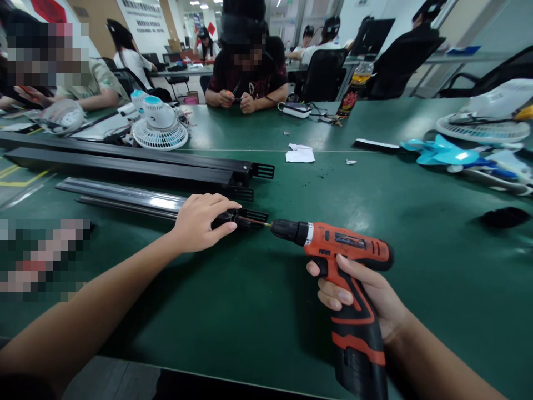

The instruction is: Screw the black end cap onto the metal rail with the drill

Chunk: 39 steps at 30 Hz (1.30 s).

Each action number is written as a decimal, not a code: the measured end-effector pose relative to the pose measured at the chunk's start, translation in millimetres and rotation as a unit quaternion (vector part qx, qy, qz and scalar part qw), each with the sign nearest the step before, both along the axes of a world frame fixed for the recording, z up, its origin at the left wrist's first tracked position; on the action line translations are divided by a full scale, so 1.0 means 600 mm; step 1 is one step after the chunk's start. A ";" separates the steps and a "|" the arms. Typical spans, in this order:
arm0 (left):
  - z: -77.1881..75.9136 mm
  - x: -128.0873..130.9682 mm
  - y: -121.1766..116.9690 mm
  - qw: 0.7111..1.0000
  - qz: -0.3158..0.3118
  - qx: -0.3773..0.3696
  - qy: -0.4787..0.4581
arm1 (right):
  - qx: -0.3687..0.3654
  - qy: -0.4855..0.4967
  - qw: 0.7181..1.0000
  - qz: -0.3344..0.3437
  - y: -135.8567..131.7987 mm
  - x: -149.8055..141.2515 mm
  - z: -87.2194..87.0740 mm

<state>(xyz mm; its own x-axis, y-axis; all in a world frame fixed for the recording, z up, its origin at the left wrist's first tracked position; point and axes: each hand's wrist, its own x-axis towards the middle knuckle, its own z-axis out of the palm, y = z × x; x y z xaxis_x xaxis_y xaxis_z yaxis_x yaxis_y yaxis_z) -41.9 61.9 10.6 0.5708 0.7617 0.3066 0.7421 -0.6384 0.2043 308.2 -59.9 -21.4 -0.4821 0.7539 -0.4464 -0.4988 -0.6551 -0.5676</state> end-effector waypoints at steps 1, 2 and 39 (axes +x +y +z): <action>0.000 0.000 0.000 1.000 0.000 0.000 0.002 | 0.001 -0.001 1.000 0.001 0.000 0.000 -0.001; 0.000 0.000 0.000 1.000 0.000 0.001 0.003 | 0.003 -0.002 1.000 0.003 0.000 0.000 -0.001; -0.031 -0.009 0.008 0.983 -0.075 0.164 -0.027 | -0.007 -0.024 1.000 -0.004 0.000 -0.004 0.006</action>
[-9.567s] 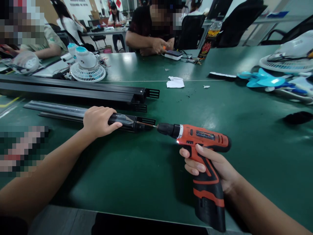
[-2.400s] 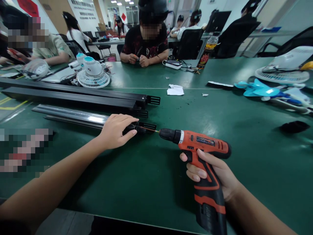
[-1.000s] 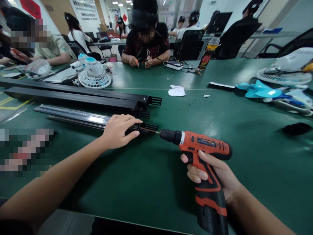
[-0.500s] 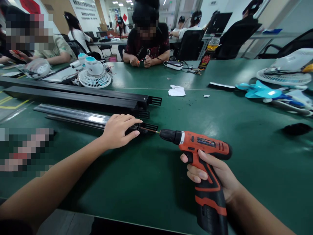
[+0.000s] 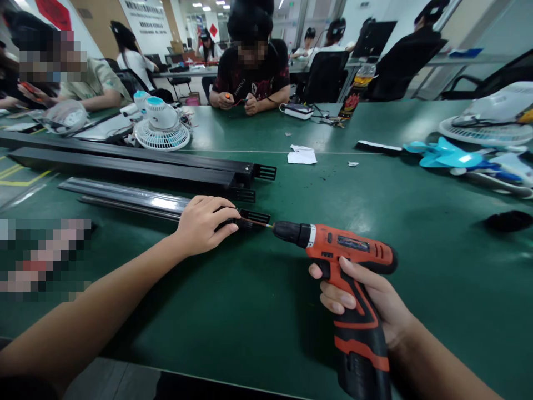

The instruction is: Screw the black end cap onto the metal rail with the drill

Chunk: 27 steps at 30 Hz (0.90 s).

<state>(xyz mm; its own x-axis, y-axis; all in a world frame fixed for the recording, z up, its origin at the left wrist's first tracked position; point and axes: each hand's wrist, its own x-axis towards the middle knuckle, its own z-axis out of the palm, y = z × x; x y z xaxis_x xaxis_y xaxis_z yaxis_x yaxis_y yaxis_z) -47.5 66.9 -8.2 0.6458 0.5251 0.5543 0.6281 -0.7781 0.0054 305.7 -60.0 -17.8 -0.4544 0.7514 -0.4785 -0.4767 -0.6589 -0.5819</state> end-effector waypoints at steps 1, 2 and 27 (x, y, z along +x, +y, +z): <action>-0.001 0.000 0.001 1.000 -0.001 0.006 -0.001 | -0.001 -0.002 1.000 -0.001 0.000 0.000 0.001; -0.002 -0.001 0.001 1.000 -0.002 0.010 -0.001 | -0.002 -0.004 1.000 -0.001 -0.001 0.001 0.002; 0.004 -0.078 0.013 0.993 0.081 0.007 0.083 | -0.011 -0.015 0.999 -0.050 -0.003 0.010 0.012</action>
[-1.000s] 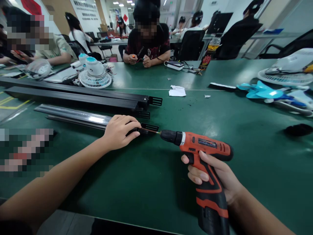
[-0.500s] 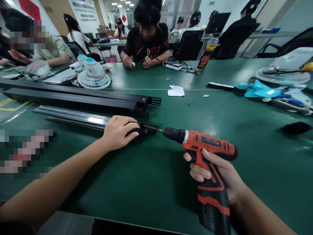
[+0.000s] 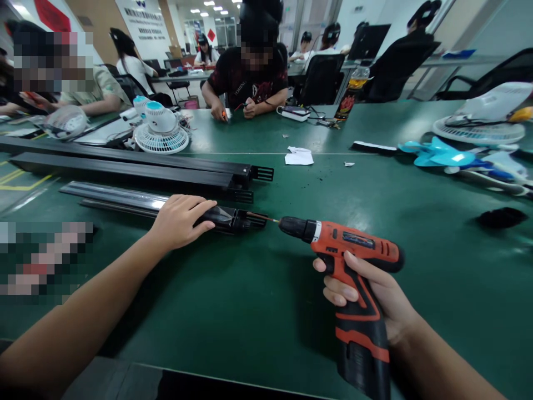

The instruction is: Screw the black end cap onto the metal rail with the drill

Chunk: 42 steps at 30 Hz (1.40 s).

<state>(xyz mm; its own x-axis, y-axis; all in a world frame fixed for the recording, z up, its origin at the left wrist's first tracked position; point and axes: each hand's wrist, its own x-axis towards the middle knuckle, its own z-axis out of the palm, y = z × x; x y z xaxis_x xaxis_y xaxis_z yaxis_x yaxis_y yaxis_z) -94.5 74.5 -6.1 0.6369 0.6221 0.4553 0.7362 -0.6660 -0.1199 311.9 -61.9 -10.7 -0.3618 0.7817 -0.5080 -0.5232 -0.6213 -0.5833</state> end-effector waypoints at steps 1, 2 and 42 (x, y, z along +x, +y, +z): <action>-0.002 -0.004 0.006 1.000 0.001 0.005 0.007 | -0.001 0.001 1.000 0.000 0.000 0.001 0.000; -0.004 -0.005 0.011 1.000 0.004 0.013 0.013 | -0.002 0.003 1.000 -0.001 -0.001 0.001 0.000; 0.046 0.025 0.052 0.967 0.061 -0.232 0.089 | -0.020 0.011 1.000 -0.017 -0.001 0.001 0.004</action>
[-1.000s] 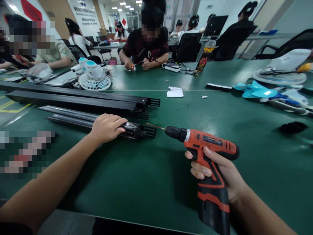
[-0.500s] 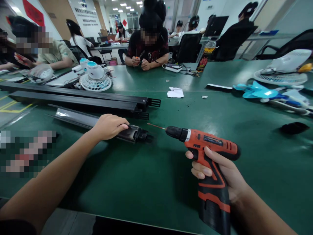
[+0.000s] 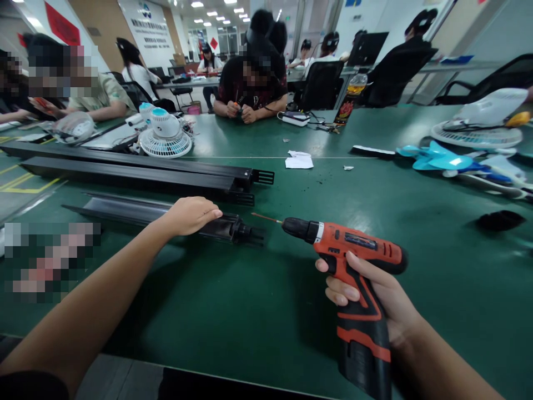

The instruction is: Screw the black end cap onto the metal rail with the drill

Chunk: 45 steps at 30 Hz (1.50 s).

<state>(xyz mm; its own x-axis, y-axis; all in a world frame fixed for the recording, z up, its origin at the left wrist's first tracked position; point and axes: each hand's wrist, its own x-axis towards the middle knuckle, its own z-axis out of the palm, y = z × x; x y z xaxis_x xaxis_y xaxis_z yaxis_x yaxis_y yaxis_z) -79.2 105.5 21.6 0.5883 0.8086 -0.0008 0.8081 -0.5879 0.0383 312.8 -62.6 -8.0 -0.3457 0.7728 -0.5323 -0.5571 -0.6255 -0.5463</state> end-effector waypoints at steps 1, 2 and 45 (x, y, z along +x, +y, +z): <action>-0.001 0.000 0.002 1.000 -0.001 -0.003 -0.004 | 0.002 -0.001 1.000 0.002 0.000 0.000 0.000; -0.002 -0.001 0.004 1.000 -0.003 -0.007 -0.007 | 0.004 -0.002 1.000 0.004 0.000 0.000 -0.001; -0.026 0.046 -0.141 0.996 0.086 0.015 -0.028 | 0.006 -0.044 0.999 -0.002 0.001 -0.005 0.008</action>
<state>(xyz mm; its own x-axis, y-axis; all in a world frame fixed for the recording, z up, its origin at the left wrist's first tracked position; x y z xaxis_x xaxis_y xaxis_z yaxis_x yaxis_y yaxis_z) -51.4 20.6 5.8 0.4402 0.8963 0.0539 0.8937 -0.4431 0.0696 309.7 -61.8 -3.3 -0.2948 0.7800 -0.5520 -0.5087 -0.6171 -0.6003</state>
